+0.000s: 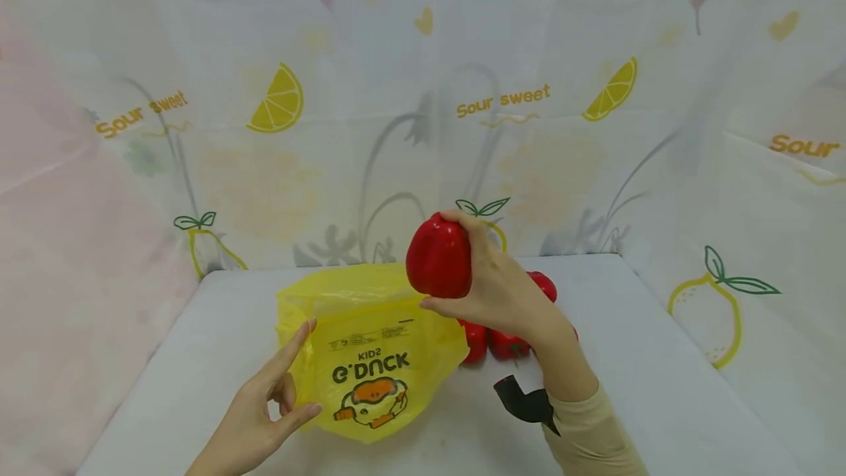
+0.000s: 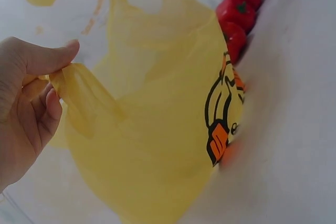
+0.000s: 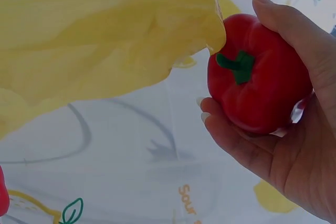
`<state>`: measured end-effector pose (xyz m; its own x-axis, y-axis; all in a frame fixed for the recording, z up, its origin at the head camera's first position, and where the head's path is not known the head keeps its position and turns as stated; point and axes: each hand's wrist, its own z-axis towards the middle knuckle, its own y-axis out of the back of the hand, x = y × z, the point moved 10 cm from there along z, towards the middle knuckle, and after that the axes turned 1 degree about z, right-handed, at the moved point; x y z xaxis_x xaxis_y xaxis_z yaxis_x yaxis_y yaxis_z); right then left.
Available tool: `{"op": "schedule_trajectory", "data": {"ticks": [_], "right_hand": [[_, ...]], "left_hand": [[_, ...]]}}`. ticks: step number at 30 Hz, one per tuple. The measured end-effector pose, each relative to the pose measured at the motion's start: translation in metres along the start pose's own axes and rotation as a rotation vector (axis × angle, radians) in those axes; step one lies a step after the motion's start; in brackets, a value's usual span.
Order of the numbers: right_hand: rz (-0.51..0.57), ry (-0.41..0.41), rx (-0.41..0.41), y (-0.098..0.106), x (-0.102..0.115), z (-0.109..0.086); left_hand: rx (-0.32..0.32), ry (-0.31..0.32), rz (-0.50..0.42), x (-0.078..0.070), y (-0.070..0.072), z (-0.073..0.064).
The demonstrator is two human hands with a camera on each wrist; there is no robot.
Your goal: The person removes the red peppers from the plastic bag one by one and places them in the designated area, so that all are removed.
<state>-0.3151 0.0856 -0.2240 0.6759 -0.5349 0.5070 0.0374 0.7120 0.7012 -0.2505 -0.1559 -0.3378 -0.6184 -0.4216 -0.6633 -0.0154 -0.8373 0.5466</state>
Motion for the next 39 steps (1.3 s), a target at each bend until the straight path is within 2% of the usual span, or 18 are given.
{"op": "schedule_trajectory", "data": {"ticks": [8,18,26,39], "right_hand": [[-0.021,0.008,-0.036,0.006,-0.001,-0.004],[0.025,-0.03,-0.035,0.013,-0.008,-0.01],[0.014,-0.074,-0.044,0.019,-0.018,-0.016],[0.004,-0.083,-0.04,0.021,-0.026,-0.024]], "left_hand": [[0.008,-0.005,-0.005,0.0,-0.001,0.004],[0.017,0.019,0.001,0.001,0.0,0.006],[0.007,0.007,-0.004,0.0,0.002,0.007],[0.004,0.018,-0.008,0.002,-0.001,0.004]]}}
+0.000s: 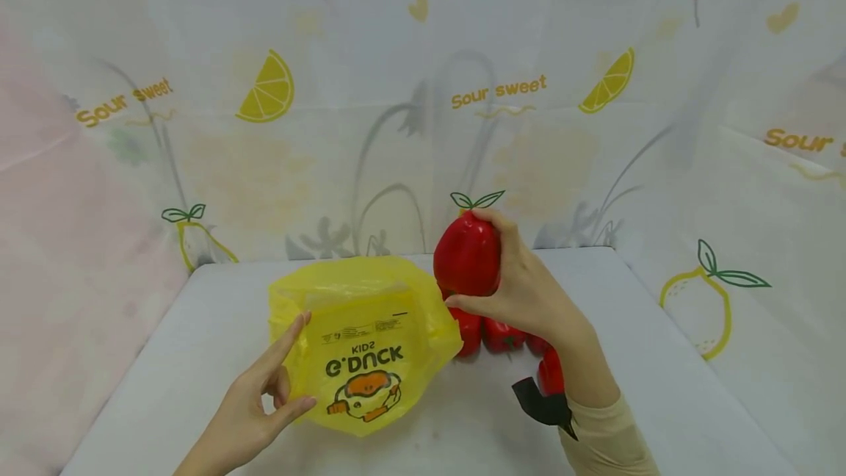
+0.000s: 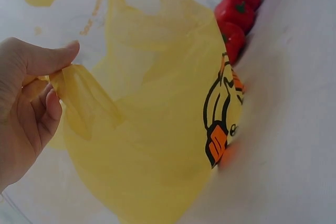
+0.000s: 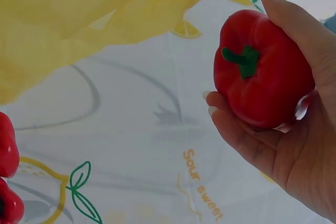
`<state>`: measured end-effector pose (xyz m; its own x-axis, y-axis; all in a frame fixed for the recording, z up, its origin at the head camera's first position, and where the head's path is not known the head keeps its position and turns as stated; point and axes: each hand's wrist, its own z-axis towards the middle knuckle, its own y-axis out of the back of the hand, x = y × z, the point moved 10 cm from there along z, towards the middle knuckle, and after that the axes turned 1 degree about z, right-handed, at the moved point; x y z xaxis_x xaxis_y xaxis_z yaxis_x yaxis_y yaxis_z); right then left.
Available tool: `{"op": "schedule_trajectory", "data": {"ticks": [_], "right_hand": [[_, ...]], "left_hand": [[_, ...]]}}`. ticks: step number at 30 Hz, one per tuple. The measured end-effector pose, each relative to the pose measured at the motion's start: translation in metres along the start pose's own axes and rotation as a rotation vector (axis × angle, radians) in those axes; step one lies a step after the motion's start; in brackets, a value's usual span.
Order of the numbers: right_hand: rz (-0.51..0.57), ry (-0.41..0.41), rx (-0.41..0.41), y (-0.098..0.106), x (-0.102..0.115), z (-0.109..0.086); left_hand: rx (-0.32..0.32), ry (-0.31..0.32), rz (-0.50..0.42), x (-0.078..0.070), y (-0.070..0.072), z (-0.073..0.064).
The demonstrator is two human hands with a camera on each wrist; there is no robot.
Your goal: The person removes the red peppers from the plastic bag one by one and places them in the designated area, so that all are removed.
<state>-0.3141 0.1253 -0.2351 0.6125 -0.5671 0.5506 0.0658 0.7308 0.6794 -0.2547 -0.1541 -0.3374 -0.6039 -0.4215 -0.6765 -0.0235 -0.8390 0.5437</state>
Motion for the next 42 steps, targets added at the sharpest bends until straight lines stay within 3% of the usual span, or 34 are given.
{"op": "schedule_trajectory", "data": {"ticks": [14,42], "right_hand": [[0.014,-0.02,-0.008,0.012,-0.008,-0.008],[-0.056,-0.058,-0.087,0.045,-0.029,-0.029]], "left_hand": [[0.008,-0.021,-0.017,-0.001,-0.003,0.002],[0.013,0.01,0.01,0.001,-0.007,0.004]]}}
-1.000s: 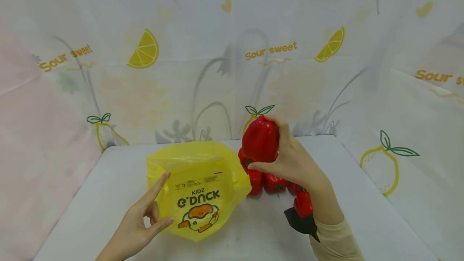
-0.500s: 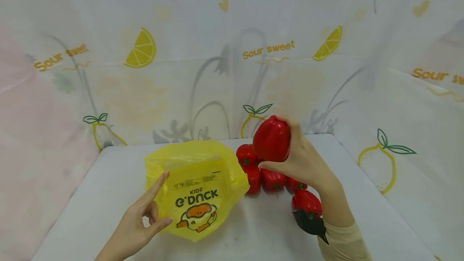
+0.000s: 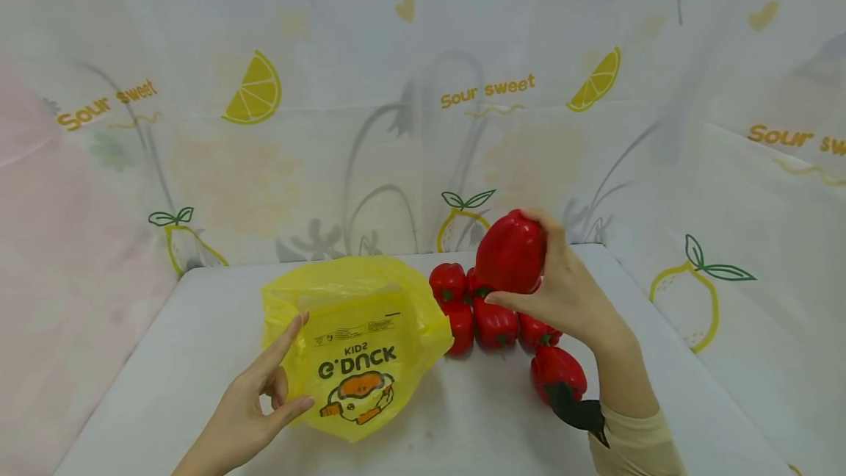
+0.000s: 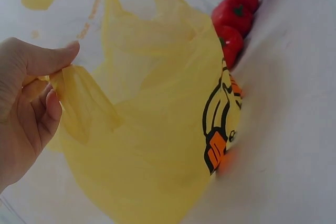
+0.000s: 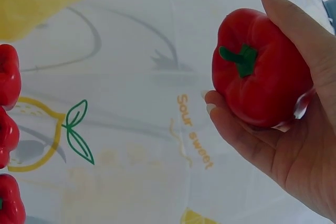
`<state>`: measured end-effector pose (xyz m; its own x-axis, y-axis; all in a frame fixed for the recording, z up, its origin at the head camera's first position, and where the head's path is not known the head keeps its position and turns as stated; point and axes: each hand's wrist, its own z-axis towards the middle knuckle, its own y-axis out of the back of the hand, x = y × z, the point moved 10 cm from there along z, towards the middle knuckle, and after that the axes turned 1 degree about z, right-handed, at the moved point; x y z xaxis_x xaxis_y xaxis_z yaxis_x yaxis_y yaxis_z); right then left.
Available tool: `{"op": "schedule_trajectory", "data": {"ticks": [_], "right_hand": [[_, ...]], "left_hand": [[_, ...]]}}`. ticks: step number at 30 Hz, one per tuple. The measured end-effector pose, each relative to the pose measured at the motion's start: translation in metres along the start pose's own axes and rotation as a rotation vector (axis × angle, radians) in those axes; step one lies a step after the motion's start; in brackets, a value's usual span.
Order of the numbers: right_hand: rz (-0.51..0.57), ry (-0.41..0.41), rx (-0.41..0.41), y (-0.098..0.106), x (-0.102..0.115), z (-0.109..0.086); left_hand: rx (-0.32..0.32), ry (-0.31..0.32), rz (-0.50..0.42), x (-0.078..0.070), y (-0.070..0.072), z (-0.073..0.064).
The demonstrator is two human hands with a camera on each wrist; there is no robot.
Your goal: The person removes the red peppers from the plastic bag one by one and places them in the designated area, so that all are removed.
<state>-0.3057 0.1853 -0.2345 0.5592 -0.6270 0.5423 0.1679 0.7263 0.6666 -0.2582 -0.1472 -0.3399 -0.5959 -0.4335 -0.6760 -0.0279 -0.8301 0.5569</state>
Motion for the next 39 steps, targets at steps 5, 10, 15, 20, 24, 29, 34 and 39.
{"op": "schedule_trajectory", "data": {"ticks": [5,10,15,20,24,29,34,39], "right_hand": [[0.0,-0.001,0.004,0.0019,-0.0033,-0.0034],[-0.017,0.003,-0.002,0.0042,-0.0048,-0.0053],[-0.014,-0.005,-0.003,0.0046,-0.006,-0.0063],[-0.011,-0.012,-0.005,0.0043,-0.0072,-0.0072],[-0.015,-0.003,-0.007,0.0048,-0.0071,-0.0077],[-0.032,-0.007,-0.01,0.0063,-0.0079,-0.0085],[-0.028,-0.022,-0.004,0.0067,-0.0097,-0.0089],[-0.027,-0.019,-0.008,0.0081,-0.0103,-0.0098]], "left_hand": [[-0.002,0.0,0.004,-0.0007,-0.0005,0.0001],[-0.001,-0.001,0.001,-0.0011,-0.0014,0.0012],[0.003,0.0,0.0,-0.0015,-0.0017,0.0024],[0.005,-0.003,-0.004,-0.0018,-0.0014,0.0037],[0.006,-0.004,-0.003,-0.0017,-0.0015,0.0042],[0.008,0.007,0.007,-0.0019,-0.0022,0.0043],[0.007,0.012,0.008,-0.0022,-0.0023,0.0047],[0.013,0.001,-0.002,-0.0032,-0.0023,0.0051]]}}
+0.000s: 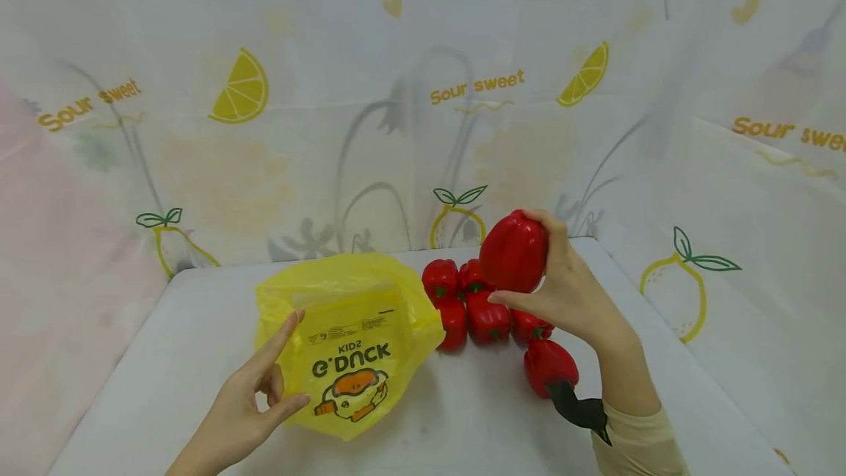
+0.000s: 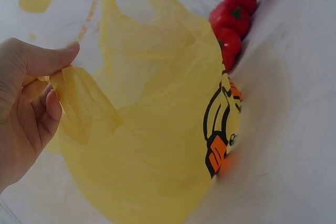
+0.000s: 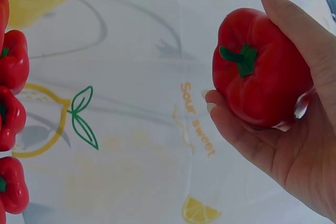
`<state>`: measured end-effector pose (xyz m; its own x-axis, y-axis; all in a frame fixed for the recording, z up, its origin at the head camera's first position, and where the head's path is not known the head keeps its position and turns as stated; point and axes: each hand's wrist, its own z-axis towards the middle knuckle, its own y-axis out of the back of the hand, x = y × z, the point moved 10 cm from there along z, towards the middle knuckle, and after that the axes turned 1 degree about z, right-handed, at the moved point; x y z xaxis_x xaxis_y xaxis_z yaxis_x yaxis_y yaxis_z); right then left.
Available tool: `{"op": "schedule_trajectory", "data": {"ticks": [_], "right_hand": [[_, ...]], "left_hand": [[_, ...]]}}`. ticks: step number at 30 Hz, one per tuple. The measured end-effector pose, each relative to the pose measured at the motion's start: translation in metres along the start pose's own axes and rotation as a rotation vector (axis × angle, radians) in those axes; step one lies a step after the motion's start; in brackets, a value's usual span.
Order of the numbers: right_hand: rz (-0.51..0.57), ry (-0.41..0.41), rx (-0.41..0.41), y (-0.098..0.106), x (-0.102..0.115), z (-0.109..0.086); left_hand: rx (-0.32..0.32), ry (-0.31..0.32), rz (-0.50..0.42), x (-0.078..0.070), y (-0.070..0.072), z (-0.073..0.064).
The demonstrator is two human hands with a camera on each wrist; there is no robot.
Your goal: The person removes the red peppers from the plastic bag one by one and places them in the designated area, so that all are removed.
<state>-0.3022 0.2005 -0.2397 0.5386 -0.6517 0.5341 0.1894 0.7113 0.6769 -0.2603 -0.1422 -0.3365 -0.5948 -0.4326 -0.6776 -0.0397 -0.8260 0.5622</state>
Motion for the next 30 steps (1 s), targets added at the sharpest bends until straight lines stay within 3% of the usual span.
{"op": "schedule_trajectory", "data": {"ticks": [30], "right_hand": [[-0.021,-0.075,-0.008,0.009,-0.016,-0.013]], "left_hand": [[-0.008,-0.035,0.0,-0.003,-0.002,0.001]]}}
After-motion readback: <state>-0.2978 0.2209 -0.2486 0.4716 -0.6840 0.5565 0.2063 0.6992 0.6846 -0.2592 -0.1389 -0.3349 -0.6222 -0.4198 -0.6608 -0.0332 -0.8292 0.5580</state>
